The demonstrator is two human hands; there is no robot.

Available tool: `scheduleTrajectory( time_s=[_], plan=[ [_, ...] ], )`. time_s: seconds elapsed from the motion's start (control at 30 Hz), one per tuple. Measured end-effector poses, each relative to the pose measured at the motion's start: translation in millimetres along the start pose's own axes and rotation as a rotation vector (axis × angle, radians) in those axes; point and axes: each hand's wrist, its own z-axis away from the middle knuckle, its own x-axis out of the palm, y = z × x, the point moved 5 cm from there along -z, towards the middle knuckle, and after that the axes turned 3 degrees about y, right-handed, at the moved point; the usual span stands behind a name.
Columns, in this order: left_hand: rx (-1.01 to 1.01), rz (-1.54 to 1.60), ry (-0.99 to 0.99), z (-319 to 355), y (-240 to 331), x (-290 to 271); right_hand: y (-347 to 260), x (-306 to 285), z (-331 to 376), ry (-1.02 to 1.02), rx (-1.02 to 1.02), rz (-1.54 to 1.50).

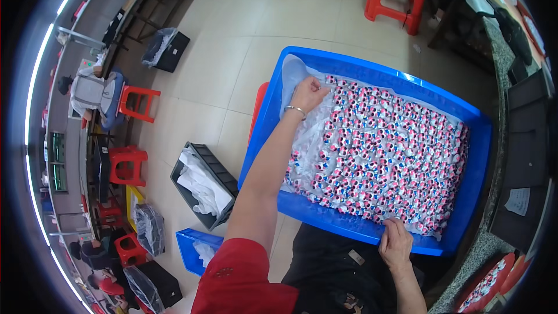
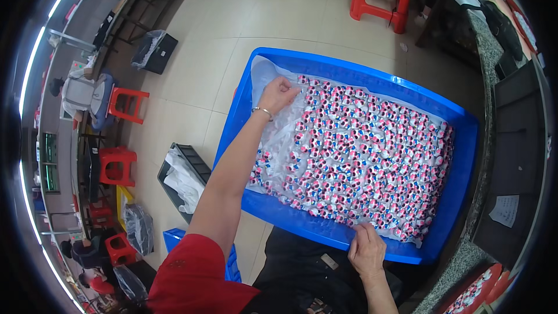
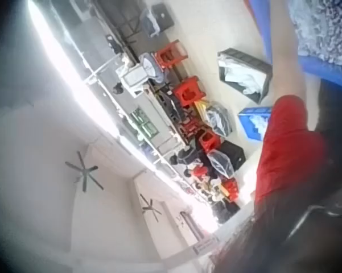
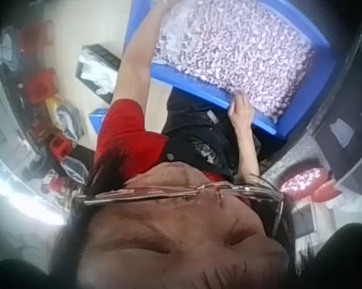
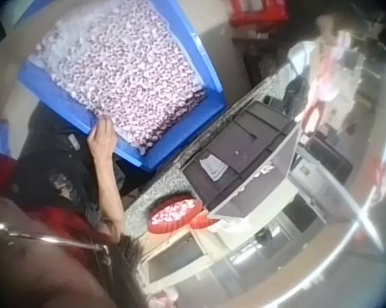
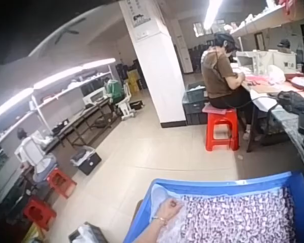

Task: Sorting and organizing small colorful plastic toy components from a large blue bin into red trays and plastic bags.

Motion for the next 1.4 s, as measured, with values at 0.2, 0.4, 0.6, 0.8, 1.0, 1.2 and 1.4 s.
scheduleTrajectory(
  time_s=[0.2,0.4,0.6,0.8,1.0,1.2,1.4],
  plan=[
    [0.080,-0.176,0.026,-15.8,15.5,11.0,-0.6,1.0,0.3,0.018,0.005,0.012],
    [-0.029,-0.022,0.097,-12.3,-0.7,6.4,-2.4,-1.2,-1.6,0.027,-0.016,0.020],
    [0.158,-0.022,0.169,-0.8,18.4,-2.0,-3.5,-2.7,-3.7,0.042,-0.024,0.028],
    [0.194,-0.031,0.079,-7.4,22.9,8.7,-2.2,-1.4,-1.1,0.048,-0.013,0.034],
    [-0.045,0.075,-0.111,-17.9,2.1,12.5,-4.0,-1.9,1.0,0.053,-0.021,0.038],
    [0.078,-0.067,0.037,-3.5,16.4,-10.6,-2.4,3.7,-1.3,0.006,-0.025,-0.002],
    [0.267,-0.333,-0.270,68.2,43.7,-55.9,1.3,-0.5,-1.5,0.041,-0.019,0.035]
  ],
)
